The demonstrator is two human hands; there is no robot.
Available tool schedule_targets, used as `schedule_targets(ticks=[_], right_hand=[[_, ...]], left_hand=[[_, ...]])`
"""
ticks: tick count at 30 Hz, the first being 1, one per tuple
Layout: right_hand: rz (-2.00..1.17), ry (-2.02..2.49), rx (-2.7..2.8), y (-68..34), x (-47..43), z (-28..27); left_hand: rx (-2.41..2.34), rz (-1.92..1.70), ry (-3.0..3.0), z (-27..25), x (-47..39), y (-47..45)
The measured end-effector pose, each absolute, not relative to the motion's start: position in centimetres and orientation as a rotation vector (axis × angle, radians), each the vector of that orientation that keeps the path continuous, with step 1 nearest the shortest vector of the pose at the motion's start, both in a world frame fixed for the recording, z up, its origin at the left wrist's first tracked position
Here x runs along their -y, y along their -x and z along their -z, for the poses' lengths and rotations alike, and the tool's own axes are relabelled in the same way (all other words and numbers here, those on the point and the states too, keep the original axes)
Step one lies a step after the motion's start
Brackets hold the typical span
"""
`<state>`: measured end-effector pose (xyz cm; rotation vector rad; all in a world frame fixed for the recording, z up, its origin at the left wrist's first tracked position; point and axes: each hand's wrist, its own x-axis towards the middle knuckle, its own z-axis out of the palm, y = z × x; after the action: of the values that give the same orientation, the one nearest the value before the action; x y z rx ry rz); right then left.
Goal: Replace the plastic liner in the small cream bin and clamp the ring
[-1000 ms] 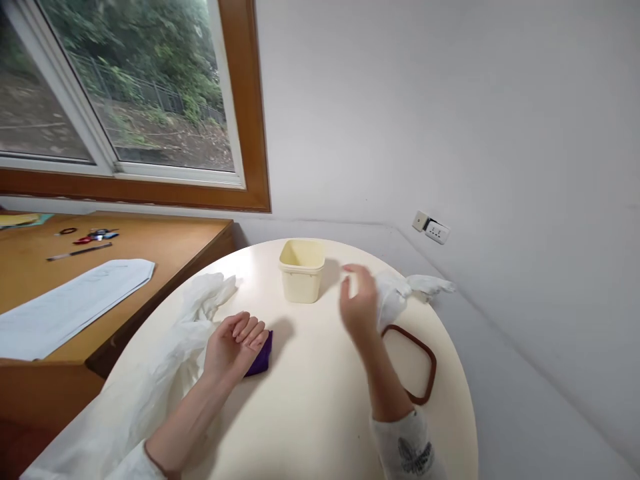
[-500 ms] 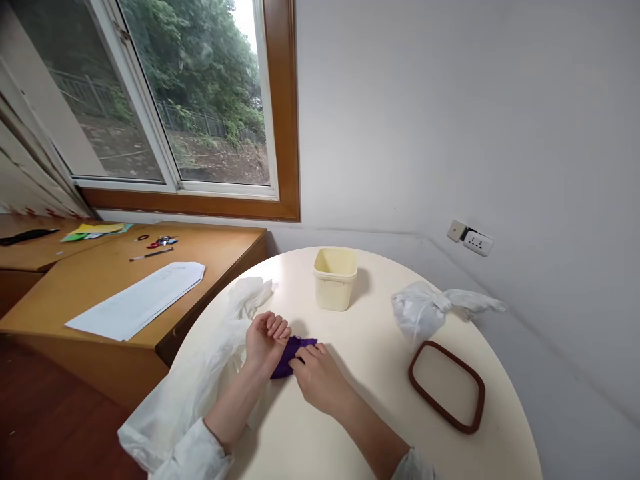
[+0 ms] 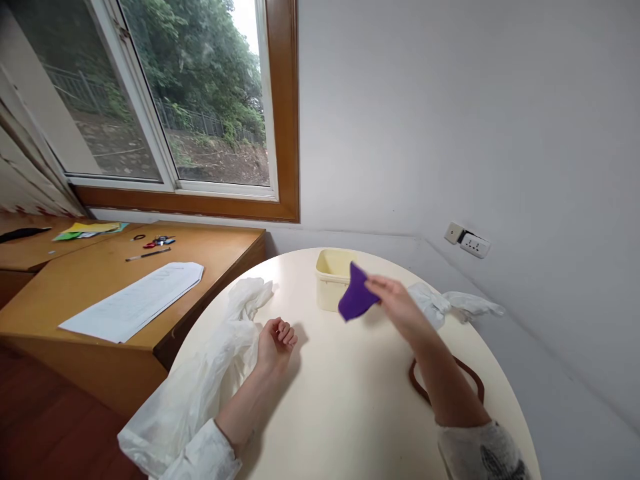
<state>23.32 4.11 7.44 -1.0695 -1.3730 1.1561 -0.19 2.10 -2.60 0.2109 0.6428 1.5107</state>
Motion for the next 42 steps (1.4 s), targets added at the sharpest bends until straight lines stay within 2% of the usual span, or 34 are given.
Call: schedule_targets(ticks=[3, 6, 9, 14, 25, 31, 37, 42], right_hand=[[-0.529, 1.045, 1.33, -23.4, -5.9, -12.2], [0.038, 1.072, 1.446, -21.8, -7.6, -14.0], [0.325, 1.194, 1.799, -19.7, -9.0, -12.7], [0.165, 1.391, 2.339, -18.3, -9.5, -8.2], [0.129, 1.369, 2.401, -18.8, -7.9, -5.9], [0.118, 1.171, 2.466, -20.0, -4.9, -4.8], [0.066, 1.063, 2.554, -21.6, -1.8, -4.2], [0.082, 1.003, 2.629, -22.1, 0.8, -4.5]], left_hand=[[-0.649, -1.483, -0.215, 2.5, -2.0, 0.0], [-0.654, -1.463, -0.223, 2.6, -2.0, -0.1], [-0.664, -1.455, -0.233, 2.8, -2.0, -0.1], [-0.683, -1.441, -0.258, 2.9, -1.9, -0.2], [-0.837, -1.468, -0.427, 2.6, -1.5, -1.0], [-0.987, -1.535, -0.626, 2.9, -1.5, -1.3], [-1.225, -1.569, -1.137, 3.0, -1.5, -1.4], [-1.206, -1.361, -1.698, 2.6, -0.7, -1.5]])
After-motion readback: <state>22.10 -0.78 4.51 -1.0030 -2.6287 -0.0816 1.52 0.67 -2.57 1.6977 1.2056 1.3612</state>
